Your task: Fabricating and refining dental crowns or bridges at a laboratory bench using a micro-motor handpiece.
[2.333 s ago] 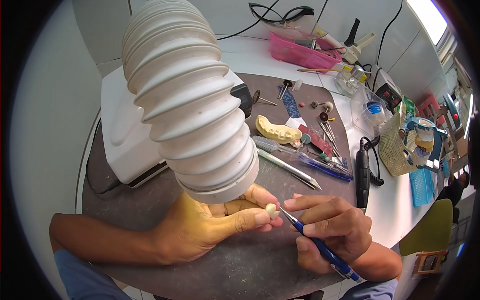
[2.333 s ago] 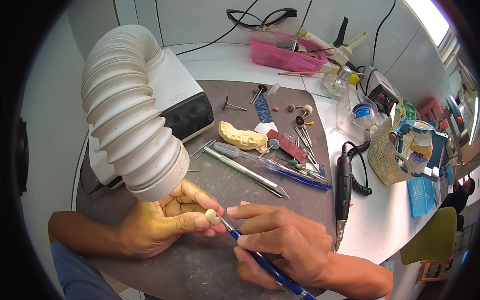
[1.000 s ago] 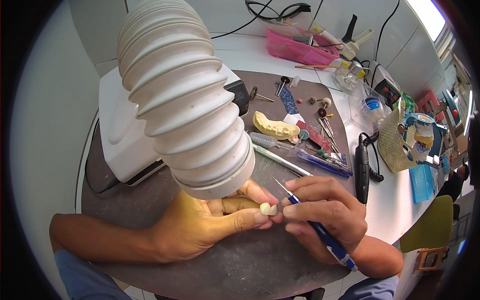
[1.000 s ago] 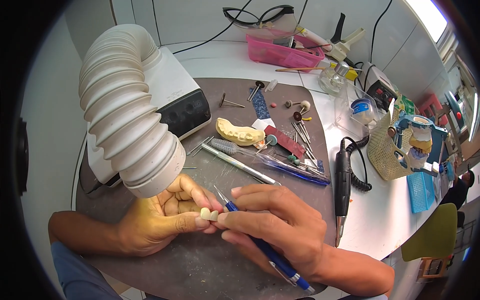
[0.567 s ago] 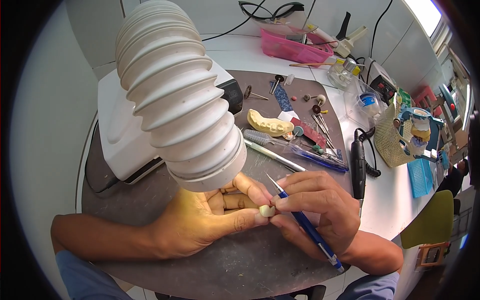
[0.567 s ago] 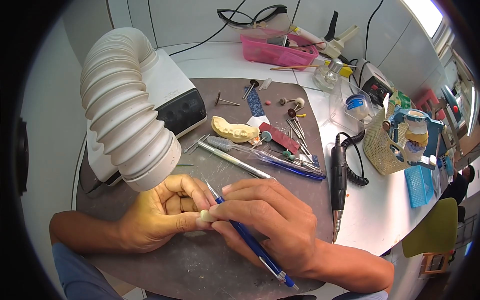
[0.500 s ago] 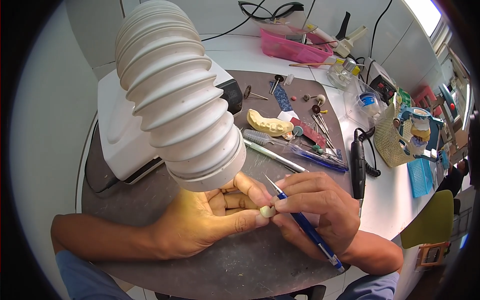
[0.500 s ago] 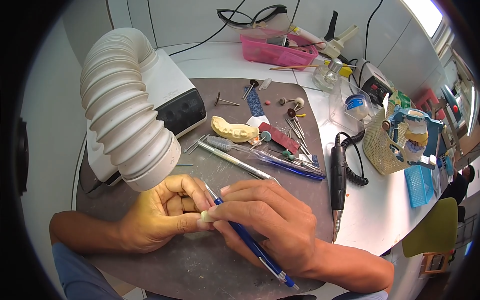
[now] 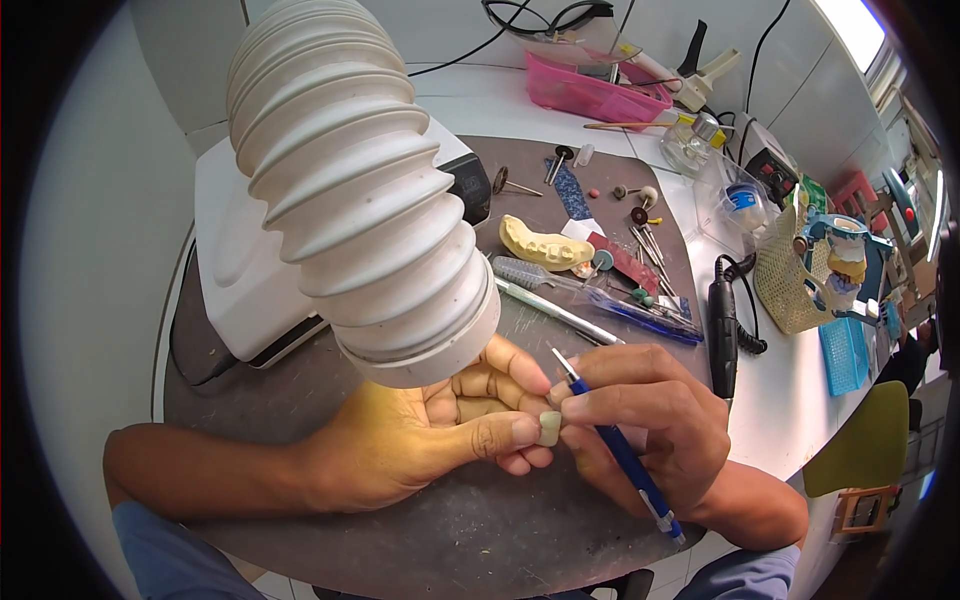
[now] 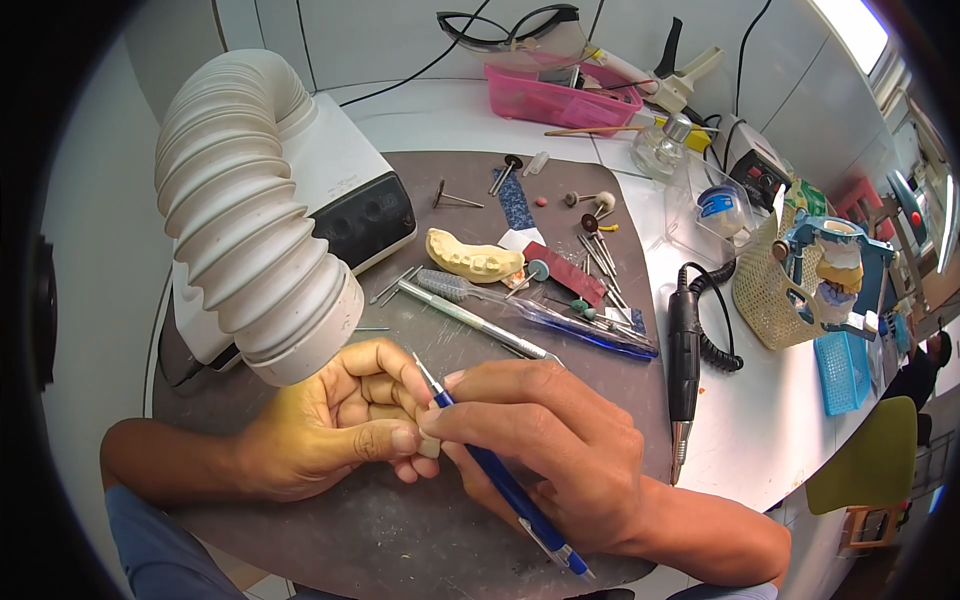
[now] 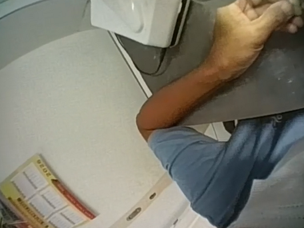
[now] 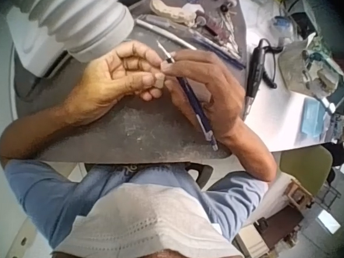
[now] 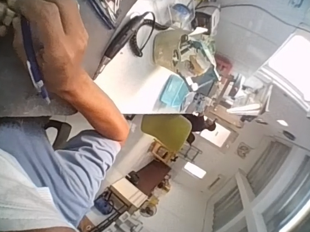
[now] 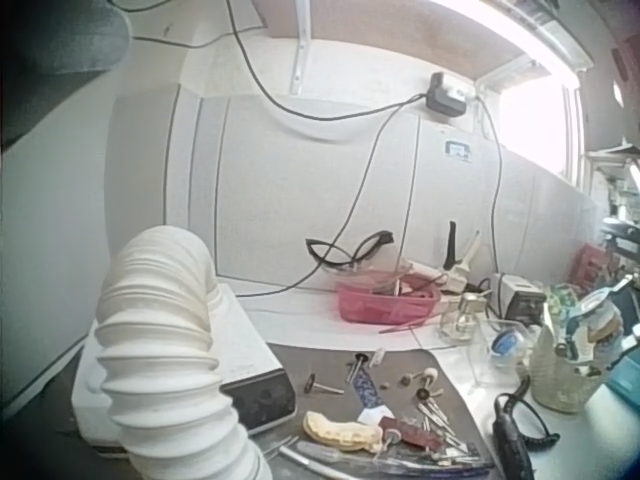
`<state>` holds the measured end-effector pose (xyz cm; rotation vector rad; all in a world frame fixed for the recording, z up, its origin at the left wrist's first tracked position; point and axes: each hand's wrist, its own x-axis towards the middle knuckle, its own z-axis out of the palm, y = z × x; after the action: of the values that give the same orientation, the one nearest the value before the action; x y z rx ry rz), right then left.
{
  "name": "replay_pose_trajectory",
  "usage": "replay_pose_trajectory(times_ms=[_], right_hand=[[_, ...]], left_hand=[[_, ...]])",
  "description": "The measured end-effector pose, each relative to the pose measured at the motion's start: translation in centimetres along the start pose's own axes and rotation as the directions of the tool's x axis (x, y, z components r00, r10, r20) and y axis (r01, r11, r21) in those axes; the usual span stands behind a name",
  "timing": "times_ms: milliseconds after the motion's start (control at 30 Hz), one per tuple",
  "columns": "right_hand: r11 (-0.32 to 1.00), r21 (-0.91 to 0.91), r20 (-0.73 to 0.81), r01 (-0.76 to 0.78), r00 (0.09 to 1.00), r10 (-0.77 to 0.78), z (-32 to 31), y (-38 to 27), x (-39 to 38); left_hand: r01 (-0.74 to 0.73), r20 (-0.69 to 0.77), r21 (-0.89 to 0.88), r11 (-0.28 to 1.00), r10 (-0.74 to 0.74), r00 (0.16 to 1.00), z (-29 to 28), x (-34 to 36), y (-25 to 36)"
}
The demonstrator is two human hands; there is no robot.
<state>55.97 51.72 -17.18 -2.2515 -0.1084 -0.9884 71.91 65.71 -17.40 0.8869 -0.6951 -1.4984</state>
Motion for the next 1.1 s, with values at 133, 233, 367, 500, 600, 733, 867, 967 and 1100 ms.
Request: replay_pose_trajectory(times_ms=[133, 233, 367, 500, 600, 733, 867, 967, 1100], right_hand=[[0.998, 0.062, -0.007, -0.025, 1.000, 0.025, -1.2, -0.1, -0.1], [0.998, 0.025, 0.105, 0.057, 0.993, -0.060, -1.9, -0.1, -0.2], [0.996, 0.085, 0.045, -0.013, 0.999, 0.009, -1.1, -0.6, -0.5], [0.993, 0.112, 0.063, -0.027, 0.998, 0.020, -0.9, -0.6, -0.6], [0.993, 0.118, 0.051, -0.031, 0.998, 0.025, -0.8, -0.7, -0.7], [0.988, 0.144, 0.068, -0.050, 0.997, 0.040, -0.9, -0.9, -0.5], [0.988, 0.151, 0.063, -0.036, 0.998, 0.027, -0.8, -0.7, -0.6], [0.990, 0.140, 0.073, -0.034, 0.997, 0.024, -0.9, -0.7, -0.6], [0.991, 0.130, 0.089, -0.029, 0.996, 0.018, -0.9, -0.7, -0.5]], left_hand=[[0.017, -0.048, 0.008, 1.000, -0.016, 0.999, 0.0, -0.2, -0.1], [0.026, -0.062, 0.007, 1.000, -0.026, 0.998, 0.0, -0.3, 0.1], [0.028, -0.066, 0.007, 1.000, -0.027, 0.997, 0.2, -0.4, 0.5], [0.021, -0.078, 0.022, 1.000, -0.020, 0.997, 0.3, -0.4, 0.5], [0.030, -0.093, 0.036, 0.999, -0.026, 0.995, 0.2, -0.4, 0.5], [0.034, -0.093, 0.039, 0.999, -0.030, 0.995, 0.1, -0.3, 0.4], [0.032, -0.096, 0.035, 0.999, -0.028, 0.995, 0.1, -0.4, 0.4], [0.030, -0.092, 0.051, 0.998, -0.025, 0.995, 0.1, -0.3, 0.5], [0.016, -0.084, 0.069, 0.997, -0.010, 0.996, 0.0, -0.3, 0.4]])
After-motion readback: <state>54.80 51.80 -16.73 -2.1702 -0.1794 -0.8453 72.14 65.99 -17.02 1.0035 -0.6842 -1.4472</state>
